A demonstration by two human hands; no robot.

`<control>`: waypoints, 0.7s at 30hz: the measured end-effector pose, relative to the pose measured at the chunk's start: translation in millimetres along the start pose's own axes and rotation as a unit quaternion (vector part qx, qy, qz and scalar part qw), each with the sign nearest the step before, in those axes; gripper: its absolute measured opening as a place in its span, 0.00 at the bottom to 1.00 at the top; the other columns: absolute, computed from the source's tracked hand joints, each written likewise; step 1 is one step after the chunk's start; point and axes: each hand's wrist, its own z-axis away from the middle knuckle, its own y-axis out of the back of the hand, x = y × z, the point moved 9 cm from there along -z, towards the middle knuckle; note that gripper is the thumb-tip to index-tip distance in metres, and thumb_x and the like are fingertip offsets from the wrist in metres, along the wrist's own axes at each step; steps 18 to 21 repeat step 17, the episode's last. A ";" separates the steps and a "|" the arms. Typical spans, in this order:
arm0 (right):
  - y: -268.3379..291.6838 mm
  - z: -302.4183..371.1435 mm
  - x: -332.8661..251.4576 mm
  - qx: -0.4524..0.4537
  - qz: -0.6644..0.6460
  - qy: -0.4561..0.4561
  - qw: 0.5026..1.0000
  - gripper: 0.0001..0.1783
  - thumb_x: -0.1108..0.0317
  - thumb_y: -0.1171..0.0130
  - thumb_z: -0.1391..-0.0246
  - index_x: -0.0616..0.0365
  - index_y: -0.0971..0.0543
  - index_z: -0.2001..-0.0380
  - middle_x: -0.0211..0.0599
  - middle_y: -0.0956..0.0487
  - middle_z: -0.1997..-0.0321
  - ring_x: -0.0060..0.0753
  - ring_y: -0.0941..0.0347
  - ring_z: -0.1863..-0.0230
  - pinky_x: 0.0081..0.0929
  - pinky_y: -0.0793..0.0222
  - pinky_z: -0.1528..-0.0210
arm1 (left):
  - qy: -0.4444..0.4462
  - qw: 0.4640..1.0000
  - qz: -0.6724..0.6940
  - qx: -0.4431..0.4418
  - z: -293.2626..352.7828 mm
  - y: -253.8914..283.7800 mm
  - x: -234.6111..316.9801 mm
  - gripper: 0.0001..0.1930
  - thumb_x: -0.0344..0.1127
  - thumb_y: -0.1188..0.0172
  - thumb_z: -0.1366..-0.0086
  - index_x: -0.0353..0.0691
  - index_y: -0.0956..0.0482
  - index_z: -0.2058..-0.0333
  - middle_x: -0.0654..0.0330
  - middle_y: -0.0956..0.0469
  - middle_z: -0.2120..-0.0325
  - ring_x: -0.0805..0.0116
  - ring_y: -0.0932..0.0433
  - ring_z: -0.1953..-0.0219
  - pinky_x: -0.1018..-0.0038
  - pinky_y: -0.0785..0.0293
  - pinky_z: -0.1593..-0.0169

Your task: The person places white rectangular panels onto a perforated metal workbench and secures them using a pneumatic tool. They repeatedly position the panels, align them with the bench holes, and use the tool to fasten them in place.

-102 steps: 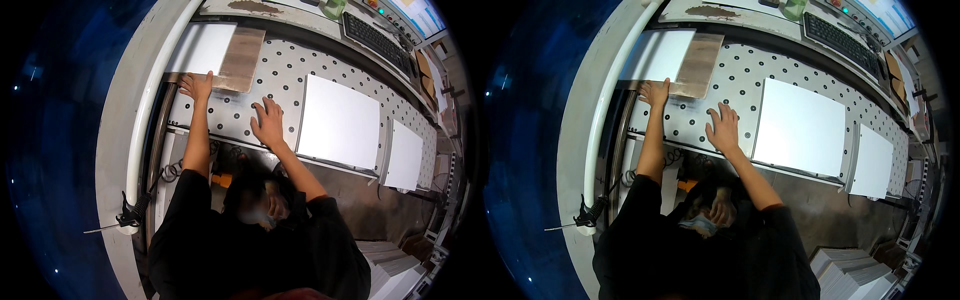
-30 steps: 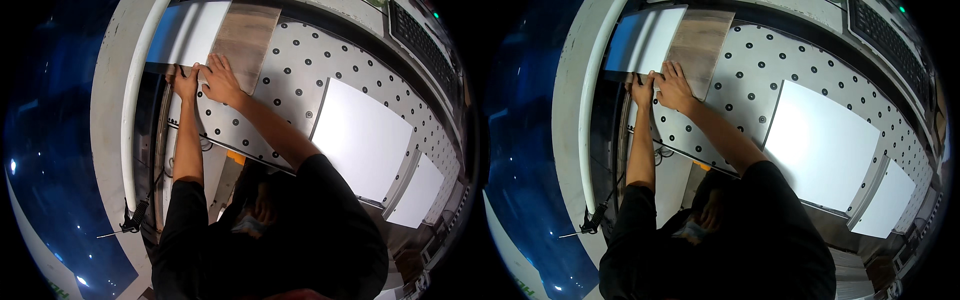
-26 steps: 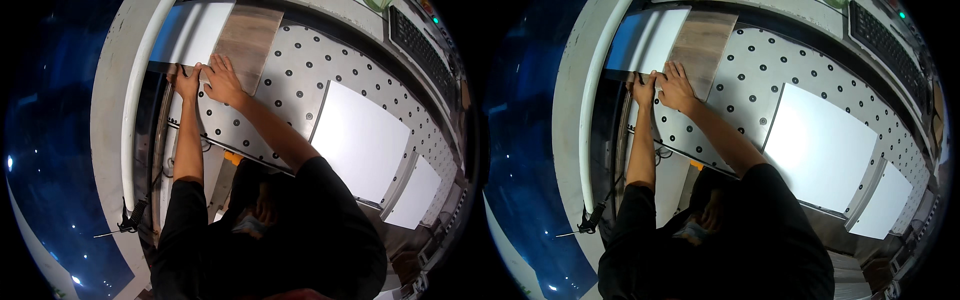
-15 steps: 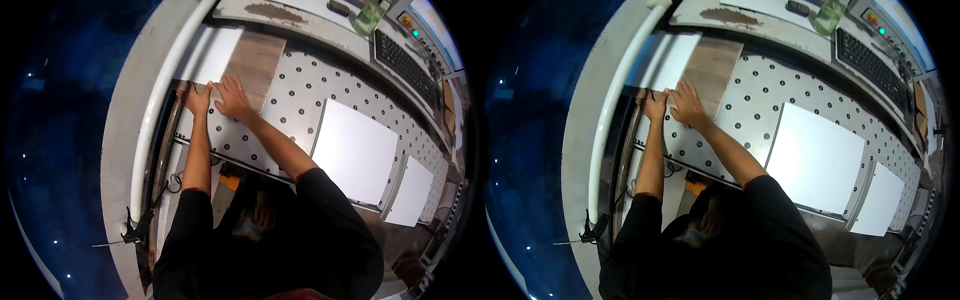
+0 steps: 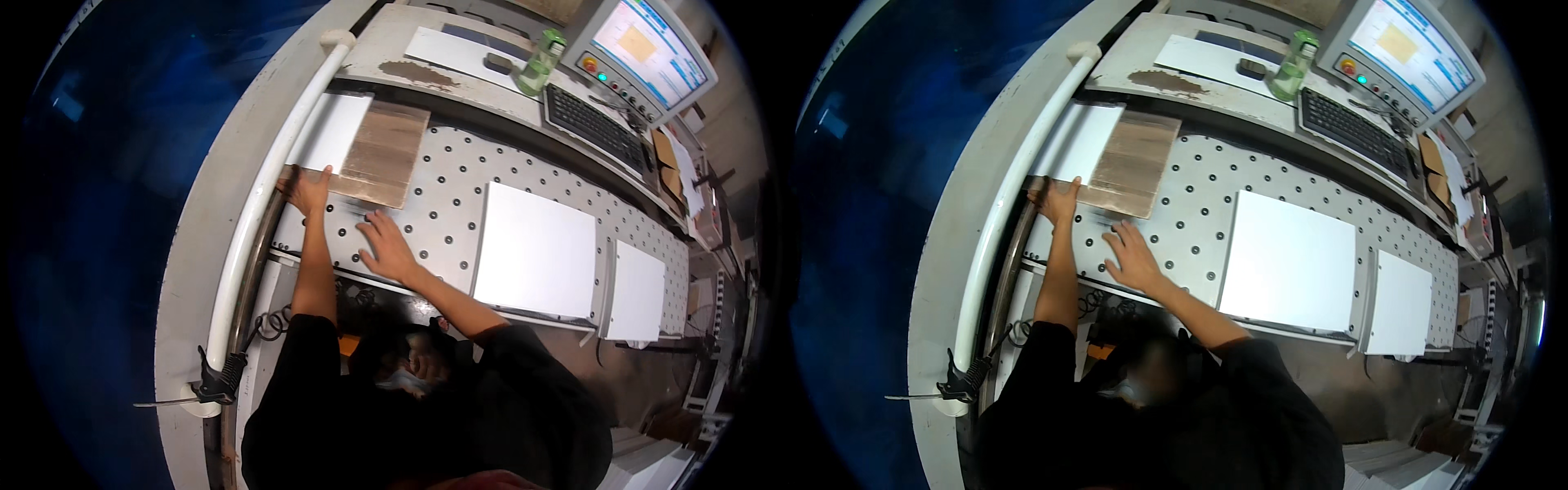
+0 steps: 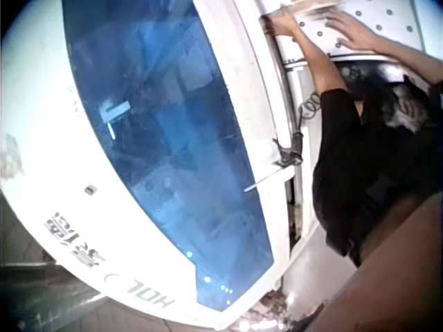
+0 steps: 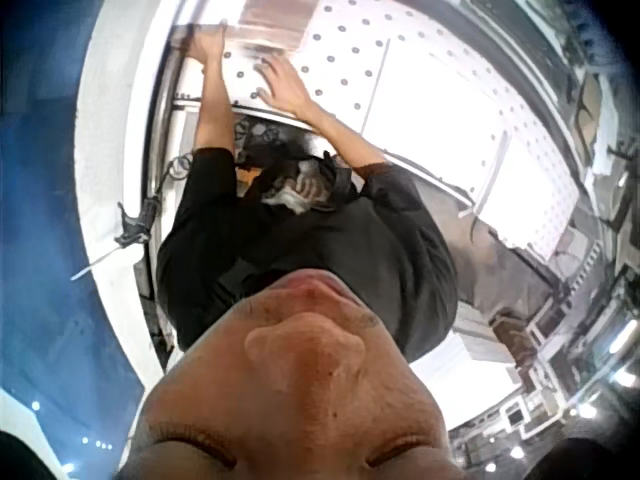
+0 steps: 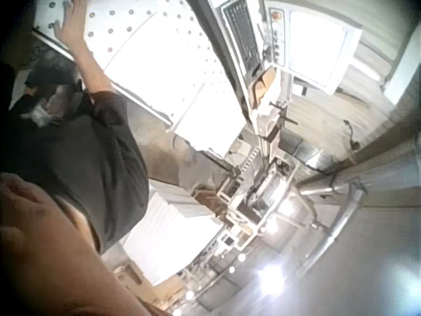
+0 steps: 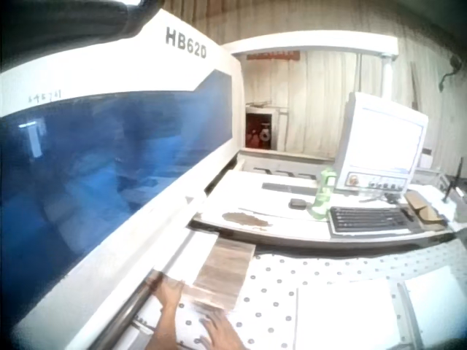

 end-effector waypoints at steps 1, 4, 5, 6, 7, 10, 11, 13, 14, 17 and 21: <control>8.6 17.0 -7.6 -0.004 -0.002 -0.009 1.000 0.29 0.63 0.37 0.47 0.57 0.28 0.42 0.56 0.32 0.35 0.65 0.41 0.30 0.53 0.45 0.27 | -0.006 1.000 0.002 -0.011 -0.4 -1.9 1.4 0.56 0.75 0.34 0.49 0.39 0.34 0.31 0.29 0.48 0.30 0.25 0.61 0.26 0.37 0.64 0.27; 26.4 55.1 -20.8 -0.012 -0.022 -0.029 0.999 0.27 0.64 0.38 0.46 0.57 0.27 0.42 0.54 0.32 0.34 0.63 0.41 0.29 0.52 0.45 0.26 | -0.003 1.000 -0.013 0.006 -2.4 0.3 -0.3 0.57 0.76 0.36 0.49 0.36 0.33 0.32 0.32 0.44 0.30 0.27 0.60 0.26 0.39 0.65 0.26; 29.2 66.6 -21.7 -0.014 -0.033 -0.034 0.999 0.27 0.65 0.38 0.46 0.56 0.27 0.42 0.53 0.32 0.34 0.63 0.41 0.29 0.51 0.45 0.27 | -0.006 1.000 -0.014 0.000 -5.6 -0.7 -2.1 0.56 0.77 0.37 0.49 0.39 0.34 0.31 0.34 0.42 0.30 0.28 0.59 0.25 0.40 0.65 0.26; 32.6 77.9 -22.3 -0.016 -0.044 -0.038 0.998 0.27 0.66 0.38 0.45 0.56 0.27 0.42 0.53 0.32 0.33 0.63 0.42 0.29 0.51 0.45 0.27 | -0.009 1.000 -0.015 -0.006 -7.4 -2.7 -2.3 0.56 0.78 0.37 0.48 0.41 0.34 0.31 0.35 0.41 0.31 0.29 0.58 0.25 0.40 0.66 0.26; 39.6 90.8 -23.8 0.006 -0.044 -0.037 0.998 0.22 0.67 0.39 0.43 0.56 0.25 0.45 0.50 0.28 0.37 0.59 0.38 0.32 0.49 0.44 0.27 | -0.006 0.999 -0.037 -0.012 -3.5 -1.3 1.8 0.55 0.77 0.40 0.46 0.45 0.36 0.29 0.36 0.38 0.32 0.31 0.56 0.25 0.41 0.67 0.25; 48.6 131.3 -29.4 -0.021 -0.154 -0.049 0.987 0.18 0.68 0.40 0.42 0.57 0.22 0.49 0.48 0.22 0.45 0.54 0.31 0.38 0.45 0.39 0.29 | -0.035 0.999 -0.015 -0.024 -5.3 2.2 -11.0 0.52 0.76 0.42 0.42 0.47 0.39 0.28 0.34 0.41 0.31 0.29 0.57 0.25 0.41 0.67 0.25; 63.8 144.0 -29.2 -0.059 -0.189 -0.131 0.971 0.13 0.70 0.41 0.41 0.57 0.19 0.53 0.43 0.18 0.53 0.48 0.24 0.46 0.41 0.32 0.34 | -0.065 0.995 -0.054 -0.047 15.4 1.3 -1.4 0.47 0.68 0.42 0.37 0.44 0.39 0.28 0.26 0.57 0.28 0.27 0.64 0.25 0.41 0.65 0.26; 92.2 178.8 -26.0 0.008 -0.154 -0.151 0.977 0.11 0.69 0.41 0.40 0.56 0.17 0.56 0.42 0.14 0.59 0.45 0.17 0.57 0.37 0.21 0.49 | -0.134 0.988 -0.041 -0.066 48.9 7.5 10.4 0.45 0.67 0.42 0.35 0.44 0.38 0.28 0.27 0.57 0.28 0.29 0.63 0.25 0.41 0.65 0.26; 100.0 199.3 -18.6 0.004 -0.166 -0.195 0.967 0.10 0.70 0.41 0.39 0.56 0.16 0.56 0.43 0.13 0.61 0.44 0.15 0.61 0.36 0.19 0.53 | -0.166 0.983 -0.035 -0.074 63.4 11.9 10.9 0.44 0.66 0.43 0.35 0.45 0.38 0.28 0.27 0.57 0.28 0.29 0.63 0.25 0.41 0.65 0.26; 103.4 257.3 10.9 0.042 -0.141 -0.246 0.958 0.12 0.70 0.42 0.39 0.55 0.16 0.54 0.45 0.13 0.62 0.42 0.14 0.63 0.34 0.17 0.57 | -0.195 0.967 -0.056 -0.156 118.5 20.5 3.0 0.44 0.65 0.40 0.35 0.46 0.38 0.28 0.31 0.60 0.26 0.32 0.61 0.24 0.40 0.66 0.26; 103.4 257.3 10.9 0.042 -0.141 -0.246 0.958 0.12 0.70 0.42 0.39 0.55 0.16 0.54 0.45 0.13 0.62 0.42 0.14 0.63 0.34 0.17 0.57 | -0.195 0.967 -0.056 -0.156 118.5 20.5 3.0 0.44 0.65 0.40 0.35 0.46 0.38 0.28 0.31 0.60 0.26 0.32 0.61 0.24 0.40 0.66 0.26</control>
